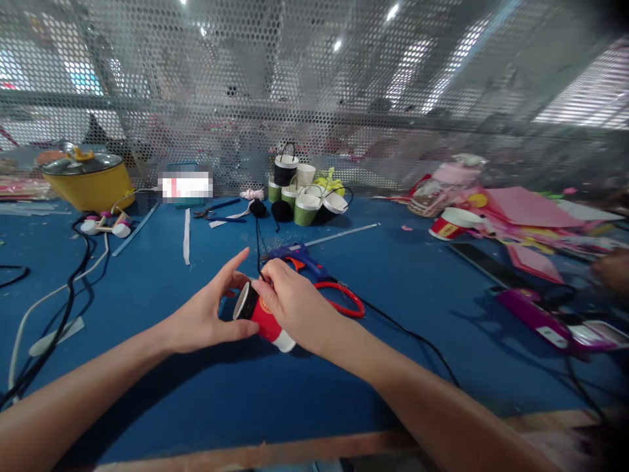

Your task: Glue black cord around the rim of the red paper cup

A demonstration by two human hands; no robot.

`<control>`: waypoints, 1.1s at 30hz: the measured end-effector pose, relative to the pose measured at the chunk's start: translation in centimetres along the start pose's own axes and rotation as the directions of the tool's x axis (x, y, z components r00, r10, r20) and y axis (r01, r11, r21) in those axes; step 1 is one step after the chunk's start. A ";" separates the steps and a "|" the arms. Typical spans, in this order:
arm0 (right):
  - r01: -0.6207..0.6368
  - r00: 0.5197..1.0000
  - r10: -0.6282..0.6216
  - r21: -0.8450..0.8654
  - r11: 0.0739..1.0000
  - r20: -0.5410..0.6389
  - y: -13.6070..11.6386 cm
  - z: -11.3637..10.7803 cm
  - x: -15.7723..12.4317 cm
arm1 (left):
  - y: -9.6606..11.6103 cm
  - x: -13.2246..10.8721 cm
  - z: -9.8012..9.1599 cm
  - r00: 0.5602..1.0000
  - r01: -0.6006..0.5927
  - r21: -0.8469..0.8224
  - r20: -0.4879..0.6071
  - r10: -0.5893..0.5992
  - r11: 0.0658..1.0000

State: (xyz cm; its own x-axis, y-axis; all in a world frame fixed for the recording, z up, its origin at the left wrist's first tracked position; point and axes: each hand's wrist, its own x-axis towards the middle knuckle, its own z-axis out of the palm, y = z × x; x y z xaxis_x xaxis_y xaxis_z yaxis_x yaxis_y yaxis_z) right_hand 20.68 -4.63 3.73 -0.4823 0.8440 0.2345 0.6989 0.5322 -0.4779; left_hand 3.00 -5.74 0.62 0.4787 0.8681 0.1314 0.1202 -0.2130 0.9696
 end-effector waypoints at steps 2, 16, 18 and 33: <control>0.015 1.000 -0.016 -0.035 0.999 -0.005 -0.2 0.1 -0.1 | 0.0 0.0 0.0 1.000 0.011 0.003 0.001 -0.011 1.000; 0.048 0.999 -0.048 -0.074 0.996 -0.005 -0.3 0.1 -0.1 | -0.1 0.1 -0.1 0.999 -0.011 -0.002 -0.035 0.011 1.000; 0.035 0.999 -0.035 -0.032 0.999 0.008 -0.2 0.1 0.0 | 0.0 0.1 0.0 1.000 -0.005 -0.001 -0.028 0.005 1.000; 0.064 0.997 -0.067 -0.058 0.996 -0.048 0.5 0.3 0.0 | 0.7 0.3 -0.8 0.996 0.026 0.022 -0.080 -0.024 0.999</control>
State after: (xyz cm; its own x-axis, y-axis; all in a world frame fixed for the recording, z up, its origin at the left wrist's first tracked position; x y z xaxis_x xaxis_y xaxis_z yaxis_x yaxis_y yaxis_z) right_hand 20.85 -4.41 3.20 -0.5023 0.8088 0.3059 0.6959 0.5881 -0.4121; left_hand 2.52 -5.24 1.52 0.4043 0.9062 0.1240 0.1516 -0.2001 0.9680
